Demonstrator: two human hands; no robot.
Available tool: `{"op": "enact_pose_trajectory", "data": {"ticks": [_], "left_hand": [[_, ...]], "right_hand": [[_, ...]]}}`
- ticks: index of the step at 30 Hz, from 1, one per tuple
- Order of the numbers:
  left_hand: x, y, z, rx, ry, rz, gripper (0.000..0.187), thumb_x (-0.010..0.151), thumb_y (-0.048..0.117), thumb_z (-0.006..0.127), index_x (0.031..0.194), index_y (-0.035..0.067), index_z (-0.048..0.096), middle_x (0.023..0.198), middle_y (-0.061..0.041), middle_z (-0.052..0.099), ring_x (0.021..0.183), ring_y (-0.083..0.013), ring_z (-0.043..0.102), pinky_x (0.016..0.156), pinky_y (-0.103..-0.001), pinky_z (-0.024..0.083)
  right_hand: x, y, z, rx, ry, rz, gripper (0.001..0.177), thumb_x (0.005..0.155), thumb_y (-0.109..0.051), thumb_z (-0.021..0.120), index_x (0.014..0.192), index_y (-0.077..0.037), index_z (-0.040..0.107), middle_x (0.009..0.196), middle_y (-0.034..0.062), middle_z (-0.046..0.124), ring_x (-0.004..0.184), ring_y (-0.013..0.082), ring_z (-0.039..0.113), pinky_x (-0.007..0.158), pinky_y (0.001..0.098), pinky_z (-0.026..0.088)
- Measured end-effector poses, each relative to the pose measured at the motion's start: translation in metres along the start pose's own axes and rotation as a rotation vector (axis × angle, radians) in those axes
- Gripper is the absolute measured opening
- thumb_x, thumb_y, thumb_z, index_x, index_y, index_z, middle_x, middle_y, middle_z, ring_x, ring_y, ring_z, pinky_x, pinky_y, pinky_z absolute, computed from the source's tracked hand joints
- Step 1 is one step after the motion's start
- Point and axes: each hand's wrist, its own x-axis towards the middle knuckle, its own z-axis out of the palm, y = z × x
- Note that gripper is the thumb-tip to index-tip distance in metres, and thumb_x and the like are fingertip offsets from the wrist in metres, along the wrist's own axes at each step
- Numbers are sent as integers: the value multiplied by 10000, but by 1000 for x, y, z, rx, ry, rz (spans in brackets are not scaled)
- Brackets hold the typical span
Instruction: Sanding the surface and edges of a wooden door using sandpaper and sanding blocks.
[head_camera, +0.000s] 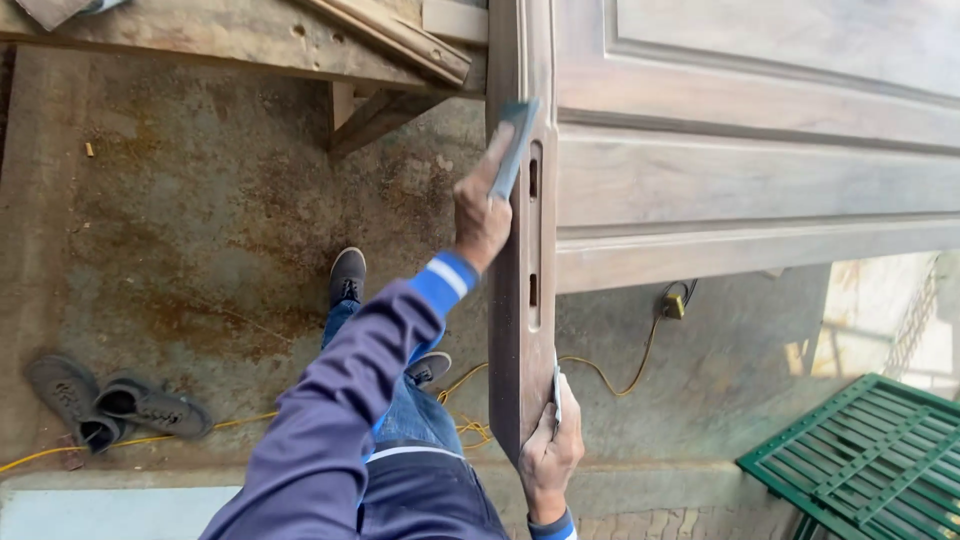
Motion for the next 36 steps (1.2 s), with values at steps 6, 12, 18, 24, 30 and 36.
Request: {"op": "enact_pose_trajectory", "data": {"ticks": [6, 12, 18, 24, 30, 36], "left_hand": [[-193, 10, -51, -261, -46, 247, 488, 987, -17, 514, 1472, 27, 536, 1480, -247, 591, 1416, -363, 569, 1173, -390, 485], [-327, 0, -59, -257, -60, 306, 540, 923, -5, 648, 1450, -2, 529, 1496, -269, 539, 1440, -396, 507, 1201, -420, 438], [-362, -8, -34, -187, 108, 405, 594, 890, 16, 727, 1448, 18, 522, 1472, -256, 565, 1418, -401, 535, 1177, -431, 485], [-252, -8, 6, -224, 258, 403, 665, 884, -121, 593, 1511, 91, 532, 1514, -179, 564, 1423, -327, 576, 1228, -364, 493], [-378, -8, -11, -164, 201, 452, 621, 932, 74, 753, 1484, 24, 472, 1514, -215, 543, 1442, -385, 526, 1205, -438, 487], [-331, 1, -11, -233, 219, 482, 654, 897, 95, 769, 1476, 17, 476, 1480, -224, 558, 1410, -393, 539, 1180, -454, 496]], "right_hand": [[5, 1, -3, 71, -75, -55, 380, 1034, 20, 479, 1403, 28, 569, 1360, 194, 661, 1262, 273, 634, 1074, 341, 468], [10, 32, -7, 303, -189, 54, 372, 1068, -73, 469, 1418, 22, 550, 1277, 104, 672, 1139, 164, 617, 1008, 287, 482], [21, 46, -7, 460, -323, -140, 357, 1113, -107, 446, 1445, 14, 501, 1305, 88, 641, 1170, 154, 594, 1022, 292, 489], [33, 50, -13, 104, -332, -324, 371, 1104, -108, 430, 1452, 6, 492, 1279, 123, 662, 1156, 172, 624, 998, 326, 491], [39, 78, -3, 498, -374, -145, 419, 1098, -147, 481, 1495, -15, 474, 1311, 62, 617, 1092, 129, 588, 938, 284, 514], [35, 90, -1, 547, -396, -261, 357, 1115, -120, 517, 1444, 19, 512, 1310, 70, 620, 1153, 142, 607, 988, 292, 523]]}}
